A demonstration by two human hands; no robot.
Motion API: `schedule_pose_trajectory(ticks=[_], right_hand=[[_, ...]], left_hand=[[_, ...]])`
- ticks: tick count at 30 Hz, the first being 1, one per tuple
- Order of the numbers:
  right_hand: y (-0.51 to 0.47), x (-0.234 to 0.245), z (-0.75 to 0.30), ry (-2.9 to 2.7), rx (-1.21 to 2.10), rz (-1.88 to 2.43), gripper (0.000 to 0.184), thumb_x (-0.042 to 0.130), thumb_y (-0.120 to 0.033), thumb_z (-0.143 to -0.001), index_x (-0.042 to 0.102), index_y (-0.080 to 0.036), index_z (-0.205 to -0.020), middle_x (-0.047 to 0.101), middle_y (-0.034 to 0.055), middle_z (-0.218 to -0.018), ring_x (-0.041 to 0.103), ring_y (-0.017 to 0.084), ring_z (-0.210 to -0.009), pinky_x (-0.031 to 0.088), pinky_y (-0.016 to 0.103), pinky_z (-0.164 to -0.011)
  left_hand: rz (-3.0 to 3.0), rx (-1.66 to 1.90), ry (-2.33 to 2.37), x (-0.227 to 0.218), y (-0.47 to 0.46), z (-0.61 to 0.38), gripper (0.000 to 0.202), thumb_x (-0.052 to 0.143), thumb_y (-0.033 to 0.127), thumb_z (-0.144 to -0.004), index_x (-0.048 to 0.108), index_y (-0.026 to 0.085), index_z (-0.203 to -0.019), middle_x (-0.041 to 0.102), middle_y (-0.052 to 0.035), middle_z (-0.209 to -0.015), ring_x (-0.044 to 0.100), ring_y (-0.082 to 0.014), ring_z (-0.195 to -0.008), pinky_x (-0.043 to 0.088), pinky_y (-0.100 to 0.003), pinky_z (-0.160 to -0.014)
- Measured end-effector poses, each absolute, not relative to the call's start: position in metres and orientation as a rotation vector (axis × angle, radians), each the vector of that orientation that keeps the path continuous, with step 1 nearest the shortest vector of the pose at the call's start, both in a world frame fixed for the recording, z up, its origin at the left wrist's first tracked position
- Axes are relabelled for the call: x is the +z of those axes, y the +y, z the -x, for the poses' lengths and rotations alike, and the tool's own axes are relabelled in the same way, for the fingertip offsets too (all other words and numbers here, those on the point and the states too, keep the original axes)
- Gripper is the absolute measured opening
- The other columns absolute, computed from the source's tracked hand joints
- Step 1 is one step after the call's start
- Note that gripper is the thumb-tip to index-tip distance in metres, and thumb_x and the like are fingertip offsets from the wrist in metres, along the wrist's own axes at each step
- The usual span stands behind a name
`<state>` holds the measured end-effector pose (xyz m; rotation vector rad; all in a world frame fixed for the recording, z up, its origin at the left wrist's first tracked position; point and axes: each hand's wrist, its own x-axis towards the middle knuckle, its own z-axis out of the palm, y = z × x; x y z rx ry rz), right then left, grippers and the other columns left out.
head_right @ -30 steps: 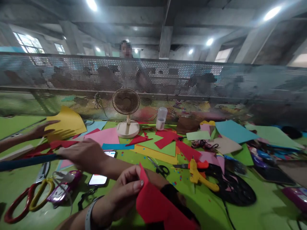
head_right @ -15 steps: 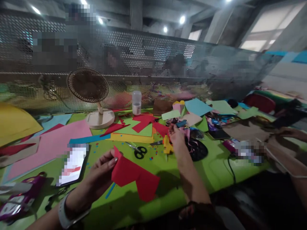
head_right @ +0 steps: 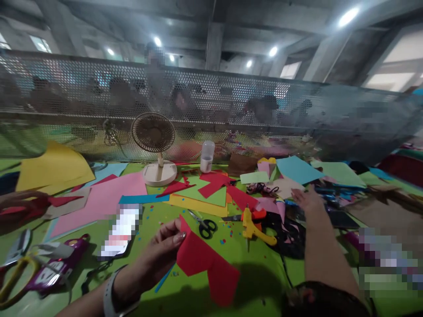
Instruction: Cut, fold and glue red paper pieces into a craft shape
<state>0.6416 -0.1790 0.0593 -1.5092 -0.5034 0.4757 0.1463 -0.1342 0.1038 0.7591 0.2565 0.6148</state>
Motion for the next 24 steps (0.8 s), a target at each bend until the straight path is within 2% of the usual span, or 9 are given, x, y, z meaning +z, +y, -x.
schedule_pose_trajectory(ticks=[4, 6, 8, 11, 14, 16, 20, 24], right_hand=[[-0.154, 0.042, -0.576, -0.395, 0.569, 1.506, 0.027, 0.065, -0.055, -0.064, 0.062, -0.028, -0.069, 0.068, 0.0238, -0.104, 0.064, 0.035, -0.106, 0.053, 0.049, -0.075], [-0.145, 0.032, -0.529, -0.485, 0.668, 1.471, 0.025, 0.068, -0.048, -0.063, 0.067, -0.026, -0.075, 0.07, 0.0204, -0.101, 0.068, 0.032, -0.099, 0.054, 0.043, -0.076], [-0.142, 0.024, -0.48, -0.595, 0.806, 1.442, 0.032, 0.075, -0.042, -0.061, 0.071, -0.023, -0.086, 0.073, 0.0146, -0.094, 0.07, 0.028, -0.086, 0.055, 0.04, -0.076], [-0.148, 0.021, -0.417, -0.908, 1.098, 1.436, 0.034, 0.071, -0.046, -0.071, 0.07, -0.021, -0.093, 0.074, 0.0084, -0.087, 0.07, 0.021, -0.077, 0.055, 0.036, -0.074], [-0.154, 0.023, -0.382, -1.082, 1.182, 1.452, 0.034, 0.074, -0.045, -0.069, 0.07, -0.018, -0.09, 0.074, 0.0064, -0.085, 0.069, 0.018, -0.074, 0.054, 0.031, -0.071], [-0.156, 0.024, -0.377, -1.118, 1.241, 1.437, 0.032, 0.075, -0.044, -0.068, 0.07, -0.017, -0.084, 0.074, 0.006, -0.081, 0.068, 0.017, -0.071, 0.054, 0.031, -0.069], [-0.154, 0.025, -0.391, -0.983, 1.11, 1.465, 0.03, 0.073, -0.041, -0.07, 0.069, -0.018, -0.089, 0.074, 0.0042, -0.08, 0.068, 0.013, -0.067, 0.053, 0.027, -0.067], [-0.15, 0.025, -0.405, -0.918, 0.951, 1.529, 0.029, 0.07, -0.04, -0.072, 0.066, -0.017, -0.09, 0.073, 0.0049, -0.08, 0.066, 0.012, -0.065, 0.052, 0.025, -0.062]], left_hand=[[-0.745, 0.64, 0.285, 0.104, -0.13, -0.149, 0.019, 0.08, 0.026, -0.071, 0.066, 0.013, -0.077, 0.061, -0.001, -0.069, 0.051, -0.0076, -0.059, 0.038, -0.02, -0.058], [-0.748, 0.663, 0.306, 0.104, -0.127, -0.151, 0.02, 0.079, 0.027, -0.072, 0.066, 0.013, -0.077, 0.062, -0.0011, -0.07, 0.052, -0.0076, -0.059, 0.039, -0.02, -0.058], [-0.75, 0.683, 0.331, 0.102, -0.126, -0.152, 0.02, 0.078, 0.027, -0.073, 0.066, 0.013, -0.079, 0.063, -0.0012, -0.072, 0.053, -0.007, -0.059, 0.04, -0.019, -0.058], [-0.725, 0.703, 0.383, 0.094, -0.122, -0.151, 0.019, 0.079, 0.024, -0.072, 0.066, 0.014, -0.081, 0.065, -0.0004, -0.074, 0.056, -0.0066, -0.059, 0.043, -0.019, -0.06], [-0.647, 0.78, 0.456, 0.082, -0.111, -0.144, 0.023, 0.083, 0.02, -0.066, 0.066, 0.016, -0.081, 0.069, 0.0008, -0.079, 0.061, -0.0083, -0.063, 0.048, -0.019, -0.061], [-0.571, 0.942, 0.498, 0.074, -0.095, -0.136, 0.027, 0.085, 0.02, -0.063, 0.064, 0.018, -0.08, 0.069, 0.0033, -0.075, 0.062, -0.0085, -0.062, 0.048, -0.018, -0.057], [-0.483, 1.132, 0.582, 0.057, -0.056, -0.122, 0.019, 0.078, 0.021, -0.074, 0.061, 0.019, -0.08, 0.068, 0.0053, -0.071, 0.06, -0.0054, -0.056, 0.047, -0.016, -0.055], [-0.461, 1.155, 0.635, 0.042, -0.038, -0.119, 0.014, 0.074, 0.018, -0.077, 0.061, 0.019, -0.08, 0.068, 0.0052, -0.071, 0.061, -0.005, -0.057, 0.046, -0.016, -0.055]])
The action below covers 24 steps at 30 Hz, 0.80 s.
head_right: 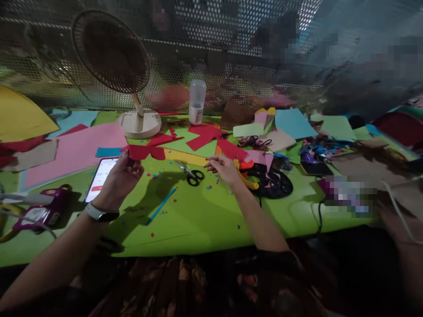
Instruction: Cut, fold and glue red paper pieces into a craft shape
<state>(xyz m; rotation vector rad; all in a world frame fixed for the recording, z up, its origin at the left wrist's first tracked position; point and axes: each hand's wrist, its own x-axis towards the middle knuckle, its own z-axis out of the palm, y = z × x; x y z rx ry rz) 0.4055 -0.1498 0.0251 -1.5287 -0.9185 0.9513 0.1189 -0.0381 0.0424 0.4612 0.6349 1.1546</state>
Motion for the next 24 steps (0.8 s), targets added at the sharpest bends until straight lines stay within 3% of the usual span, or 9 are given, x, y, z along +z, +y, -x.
schedule_pose_trajectory(ticks=[6, 14, 21, 24], right_hand=[[-0.149, 0.026, -0.396, -1.139, 0.871, 1.628, 0.024, 0.065, -0.038, -0.077, 0.066, -0.018, -0.089, 0.071, 0.0049, -0.079, 0.066, 0.014, -0.071, 0.054, 0.03, -0.07], [-0.149, 0.03, -0.386, -1.431, 0.886, 1.762, 0.023, 0.06, -0.039, -0.082, 0.066, -0.017, -0.086, 0.069, 0.0048, -0.073, 0.062, 0.015, -0.065, 0.048, 0.029, -0.061], [-0.161, 0.038, -0.392, -1.707, 0.259, 1.999, 0.016, 0.055, -0.029, -0.089, 0.067, -0.018, -0.085, 0.069, 0.0073, -0.086, 0.061, 0.02, -0.077, 0.044, 0.032, -0.068], [-0.174, 0.031, -0.383, -1.794, 0.282, 2.012, 0.017, 0.053, -0.027, -0.091, 0.067, -0.018, -0.089, 0.07, 0.0075, -0.087, 0.062, 0.02, -0.076, 0.045, 0.032, -0.068]], left_hand=[[-0.465, 1.137, 0.606, 0.03, -0.04, -0.119, 0.013, 0.073, 0.016, -0.077, 0.062, 0.018, -0.083, 0.069, 0.0044, -0.075, 0.06, -0.0052, -0.058, 0.048, -0.017, -0.057], [-0.388, 1.224, 0.583, 0.046, -0.036, -0.108, 0.006, 0.064, 0.018, -0.086, 0.063, 0.019, -0.08, 0.068, 0.004, -0.069, 0.055, -0.0042, -0.053, 0.046, -0.016, -0.053], [-0.372, 1.266, 0.572, 0.052, -0.033, -0.099, 0.012, 0.061, 0.02, -0.089, 0.067, 0.023, -0.079, 0.068, 0.0038, -0.068, 0.055, -0.0057, -0.055, 0.046, -0.017, -0.052], [-0.372, 1.252, 0.588, 0.052, -0.032, -0.099, 0.017, 0.057, 0.02, -0.092, 0.067, 0.024, -0.079, 0.068, 0.0031, -0.07, 0.056, -0.0061, -0.056, 0.046, -0.016, -0.051]])
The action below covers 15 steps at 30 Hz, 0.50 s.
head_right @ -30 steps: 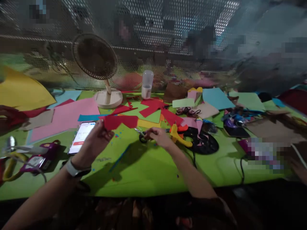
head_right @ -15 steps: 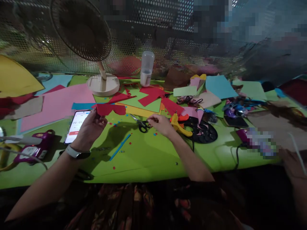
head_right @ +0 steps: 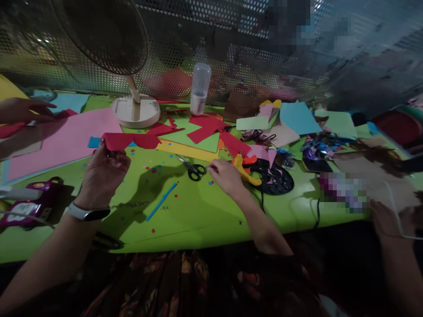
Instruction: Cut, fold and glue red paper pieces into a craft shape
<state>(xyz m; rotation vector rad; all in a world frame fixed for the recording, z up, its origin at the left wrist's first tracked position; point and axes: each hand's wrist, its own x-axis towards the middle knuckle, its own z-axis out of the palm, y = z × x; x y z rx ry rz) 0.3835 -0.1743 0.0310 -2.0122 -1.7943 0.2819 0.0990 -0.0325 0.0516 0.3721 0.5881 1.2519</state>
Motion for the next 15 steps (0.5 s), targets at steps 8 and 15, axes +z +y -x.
schedule_pose_trajectory(ticks=[8, 15], right_hand=[[-0.159, 0.001, -0.33, -2.24, 0.096, 1.764, 0.046, 0.041, -0.048, -0.096, 0.062, -0.018, -0.123, 0.059, 0.0144, -0.13, 0.051, 0.029, -0.12, 0.042, 0.045, -0.1], [-0.11, -0.002, -0.298, -2.345, 0.143, 1.876, 0.071, 0.029, -0.065, -0.092, 0.035, -0.022, -0.148, 0.021, 0.0116, -0.159, 0.013, 0.032, -0.147, 0.019, 0.051, -0.116]], left_hand=[[-0.328, 1.259, 0.54, 0.052, -0.03, -0.095, 0.016, 0.057, 0.02, -0.092, 0.067, 0.021, -0.079, 0.065, 0.0029, -0.063, 0.058, -0.0054, -0.058, 0.047, -0.015, -0.053], [-0.318, 1.261, 0.544, 0.046, -0.029, -0.098, 0.008, 0.063, 0.017, -0.087, 0.066, 0.02, -0.08, 0.065, 0.0047, -0.063, 0.054, -0.0048, -0.05, 0.045, -0.016, -0.051]])
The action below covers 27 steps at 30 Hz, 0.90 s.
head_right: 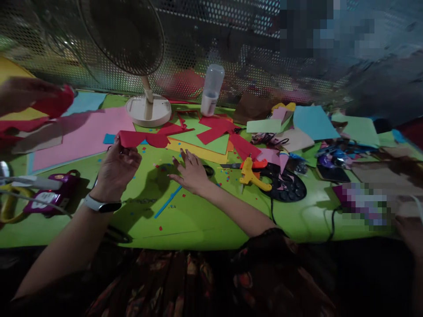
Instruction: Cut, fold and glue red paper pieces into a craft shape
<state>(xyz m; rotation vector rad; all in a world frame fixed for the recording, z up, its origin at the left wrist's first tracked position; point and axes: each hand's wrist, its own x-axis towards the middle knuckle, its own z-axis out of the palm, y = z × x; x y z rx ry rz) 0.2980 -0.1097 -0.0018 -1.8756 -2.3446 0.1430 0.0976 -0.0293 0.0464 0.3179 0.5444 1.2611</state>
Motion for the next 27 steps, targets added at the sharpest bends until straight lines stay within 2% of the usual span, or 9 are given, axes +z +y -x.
schedule_pose_trajectory(ticks=[4, 13, 19, 27], right_hand=[[-0.1, 0.0, -0.288, -2.363, 0.131, 1.881, 0.075, 0.026, -0.069, -0.09, 0.035, -0.022, -0.148, 0.016, 0.0102, -0.161, 0.008, 0.033, -0.148, 0.013, 0.052, -0.118], [-0.094, -0.018, -0.291, -2.405, 0.1, 1.836, 0.077, 0.023, -0.071, -0.09, 0.046, -0.019, -0.141, 0.031, 0.0124, -0.155, 0.016, 0.033, -0.146, 0.016, 0.053, -0.117], [-0.098, -0.01, -0.285, -2.367, 0.015, 1.781, 0.075, 0.025, -0.069, -0.091, 0.041, -0.019, -0.145, 0.028, 0.0119, -0.156, 0.014, 0.032, -0.146, 0.015, 0.051, -0.117], [-0.1, -0.009, -0.272, -2.46, 0.004, 1.693, 0.069, 0.031, -0.066, -0.091, 0.036, -0.026, -0.147, 0.029, 0.0094, -0.156, 0.017, 0.031, -0.145, 0.016, 0.052, -0.116]], left_hand=[[-0.344, 1.255, 0.529, 0.043, -0.028, -0.097, 0.009, 0.062, 0.017, -0.087, 0.066, 0.02, -0.079, 0.065, 0.0043, -0.065, 0.054, -0.0044, -0.052, 0.045, -0.014, -0.051], [-0.366, 1.266, 0.553, 0.046, -0.031, -0.096, 0.007, 0.068, 0.017, -0.082, 0.066, 0.02, -0.076, 0.063, 0.0045, -0.066, 0.055, -0.0039, -0.055, 0.046, -0.014, -0.055], [-0.357, 1.276, 0.542, 0.045, -0.032, -0.097, 0.015, 0.069, 0.013, -0.08, 0.069, 0.023, -0.091, 0.064, 0.0053, -0.067, 0.054, -0.0042, -0.055, 0.046, -0.015, -0.055], [-0.398, 1.245, 0.559, 0.042, -0.031, -0.096, 0.002, 0.068, 0.022, -0.083, 0.069, 0.022, -0.081, 0.065, 0.0042, -0.069, 0.056, -0.003, -0.056, 0.046, -0.014, -0.056]])
